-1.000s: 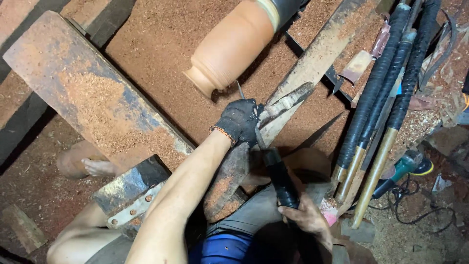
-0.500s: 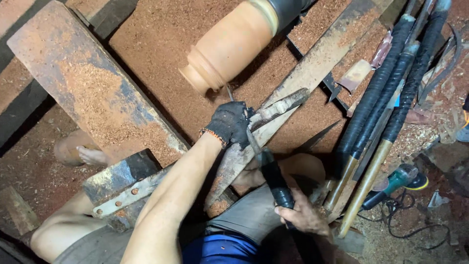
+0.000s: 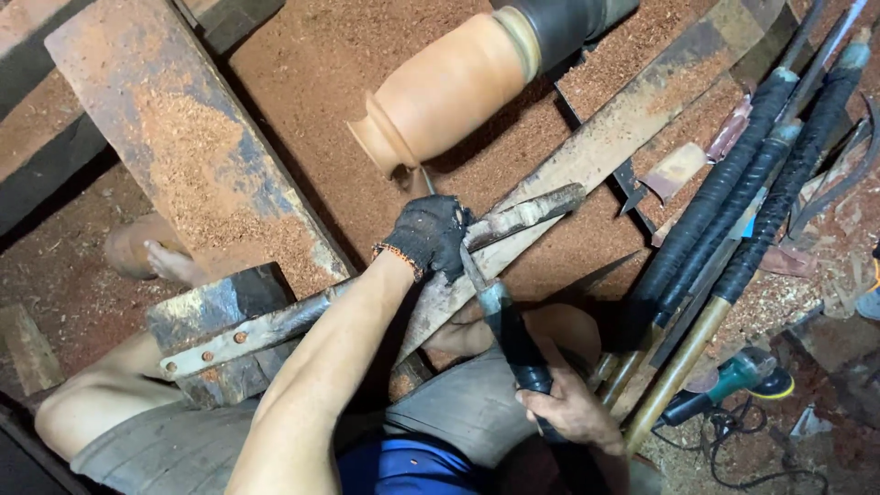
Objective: Shaping and smoothing a wooden vase on a lathe using hand-held tools.
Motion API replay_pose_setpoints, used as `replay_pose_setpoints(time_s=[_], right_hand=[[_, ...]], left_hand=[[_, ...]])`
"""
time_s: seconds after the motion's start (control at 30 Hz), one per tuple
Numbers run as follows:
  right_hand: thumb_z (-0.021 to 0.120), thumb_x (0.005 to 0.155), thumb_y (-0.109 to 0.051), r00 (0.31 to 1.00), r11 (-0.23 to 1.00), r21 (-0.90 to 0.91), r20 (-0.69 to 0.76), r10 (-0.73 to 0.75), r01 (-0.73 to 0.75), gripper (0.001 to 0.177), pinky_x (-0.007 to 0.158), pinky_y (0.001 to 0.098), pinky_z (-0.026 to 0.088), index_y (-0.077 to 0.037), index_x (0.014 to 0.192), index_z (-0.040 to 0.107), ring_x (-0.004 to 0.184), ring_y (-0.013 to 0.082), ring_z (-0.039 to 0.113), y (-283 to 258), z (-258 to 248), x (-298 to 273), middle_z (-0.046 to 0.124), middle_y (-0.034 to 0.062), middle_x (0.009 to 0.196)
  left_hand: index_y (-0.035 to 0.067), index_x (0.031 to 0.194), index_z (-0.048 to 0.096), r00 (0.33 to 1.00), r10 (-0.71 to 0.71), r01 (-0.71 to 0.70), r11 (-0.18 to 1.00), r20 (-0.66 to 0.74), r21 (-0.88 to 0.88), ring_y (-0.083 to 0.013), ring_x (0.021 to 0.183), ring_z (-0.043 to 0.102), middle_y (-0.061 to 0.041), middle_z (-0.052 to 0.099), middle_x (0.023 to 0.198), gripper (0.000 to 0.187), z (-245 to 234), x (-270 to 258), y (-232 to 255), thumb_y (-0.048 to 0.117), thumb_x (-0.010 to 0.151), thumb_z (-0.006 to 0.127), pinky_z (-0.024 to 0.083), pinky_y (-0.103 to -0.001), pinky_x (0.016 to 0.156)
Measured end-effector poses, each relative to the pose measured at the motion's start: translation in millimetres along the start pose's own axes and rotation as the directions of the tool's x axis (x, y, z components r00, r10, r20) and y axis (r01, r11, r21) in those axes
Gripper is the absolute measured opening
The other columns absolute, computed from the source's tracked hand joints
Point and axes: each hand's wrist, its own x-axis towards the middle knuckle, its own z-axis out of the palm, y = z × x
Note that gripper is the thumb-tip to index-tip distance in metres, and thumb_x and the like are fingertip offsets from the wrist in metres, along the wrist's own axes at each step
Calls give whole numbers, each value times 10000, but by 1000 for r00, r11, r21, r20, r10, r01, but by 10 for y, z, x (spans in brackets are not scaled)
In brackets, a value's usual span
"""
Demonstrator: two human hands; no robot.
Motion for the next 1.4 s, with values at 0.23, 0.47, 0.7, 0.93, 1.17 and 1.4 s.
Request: replay_pose_setpoints(time_s=[0.23, 0.47, 0.7, 0.93, 1.17, 1.4], right_hand=[[741, 804, -75, 997, 988, -138, -17, -78, 75, 633, 532, 312, 547, -60, 1368, 452, 591, 148, 641, 34, -169, 31, 651, 47, 788], [836, 748, -68, 961, 919, -288, 9, -277, 268, 875, 626, 287, 559, -65, 1482, 360, 728, 146, 652, 617, -612, 500, 658, 50, 1013], [799, 782, -133, 993, 992, -87, -62, -98, 93, 965, 610, 310, 542, -122, 1621, 323, 698, 178, 641, -51, -36, 24, 652, 96, 930], [757, 737, -30, 968, 971, 90, -142, -206, 220, 1041, 509, 349, 547, -173, 1609, 206, 588, 190, 619, -223, 509, -140, 618, 87, 857], [736, 755, -6, 974, 967, 174, -163, -158, 186, 1129, 523, 350, 556, -274, 1662, 119, 611, 183, 624, -102, 693, -111, 612, 70, 921], [739, 769, -11, 974, 973, 73, -72, -213, 218, 1080, 541, 334, 558, -235, 1632, 129, 635, 163, 613, -24, 414, -27, 618, 72, 900]], left_hand=[[118, 838, 774, 999, -46, 46, 999, -14, 28, -341, 837, 737, -170, 738, 880, 488, 45, 54, 22, 238, 383, 907, 607, -426, 738], [106, 828, 795, 998, -66, 67, 994, -14, 92, -353, 843, 735, -169, 746, 893, 427, 53, 1, 40, 265, 437, 856, 621, -434, 758], [124, 989, 764, 999, 23, -22, 998, -27, 63, -379, 915, 721, -189, 720, 957, 566, -11, 8, 23, 313, 469, 884, 604, -454, 803], [131, 1008, 750, 966, 244, -236, 967, -84, 95, -400, 946, 693, -190, 699, 985, 553, 119, 152, -104, 350, 509, 843, 573, -481, 829], [149, 1085, 756, 954, 257, -257, 966, -153, 17, -412, 988, 699, -194, 706, 1022, 414, 405, 394, -259, 356, 728, 778, 572, -503, 864], [136, 1051, 750, 973, 219, -212, 972, -68, 101, -394, 950, 695, -195, 698, 991, 636, 172, 205, -151, 346, 469, 894, 580, -479, 821]])
